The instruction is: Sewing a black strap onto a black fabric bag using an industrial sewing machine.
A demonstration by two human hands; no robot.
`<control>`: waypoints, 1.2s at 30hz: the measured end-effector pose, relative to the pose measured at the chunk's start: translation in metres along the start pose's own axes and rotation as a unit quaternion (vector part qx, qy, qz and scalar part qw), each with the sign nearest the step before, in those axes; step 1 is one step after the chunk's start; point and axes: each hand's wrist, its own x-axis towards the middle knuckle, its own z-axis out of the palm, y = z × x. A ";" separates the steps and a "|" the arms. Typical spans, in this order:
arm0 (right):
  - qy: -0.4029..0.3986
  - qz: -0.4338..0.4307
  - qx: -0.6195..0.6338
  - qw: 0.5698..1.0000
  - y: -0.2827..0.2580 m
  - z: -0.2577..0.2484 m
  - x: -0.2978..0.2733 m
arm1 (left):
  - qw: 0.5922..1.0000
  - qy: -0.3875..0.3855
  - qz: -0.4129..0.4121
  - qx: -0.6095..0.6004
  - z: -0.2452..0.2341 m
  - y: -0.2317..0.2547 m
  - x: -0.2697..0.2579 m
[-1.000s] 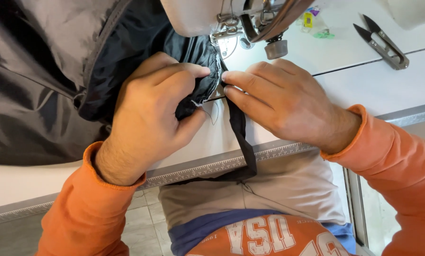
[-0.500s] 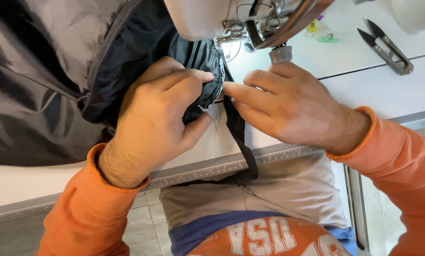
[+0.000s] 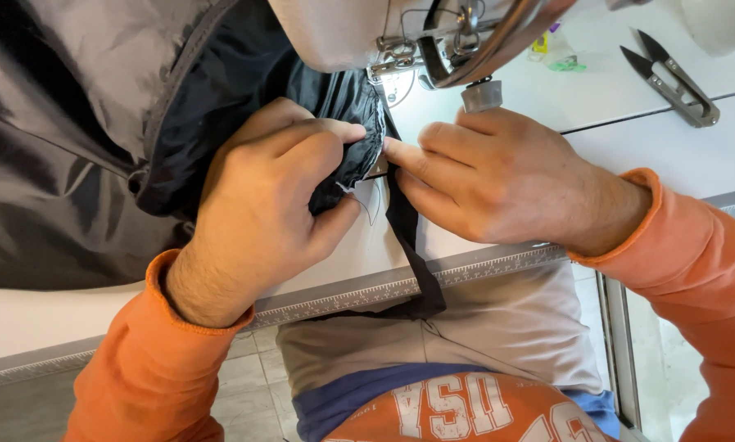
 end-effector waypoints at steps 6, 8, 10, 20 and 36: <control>0.027 0.001 -0.009 1.000 -0.001 0.002 -0.002 | 0.999 -0.036 0.006 0.039 0.002 0.000 0.000; 0.048 0.008 0.002 0.999 -0.003 0.003 -0.002 | 0.996 -0.054 0.025 0.067 0.003 -0.001 0.000; 0.051 0.014 -0.003 0.999 -0.005 0.003 -0.002 | 0.994 -0.057 0.028 0.091 0.003 0.000 0.000; 0.073 0.030 0.017 0.997 -0.009 0.005 -0.003 | 0.993 -0.083 0.020 0.083 0.006 -0.003 0.000; -0.024 0.013 -0.036 0.999 -0.004 0.008 0.002 | 1.000 -0.004 -0.008 -0.012 -0.003 -0.002 0.000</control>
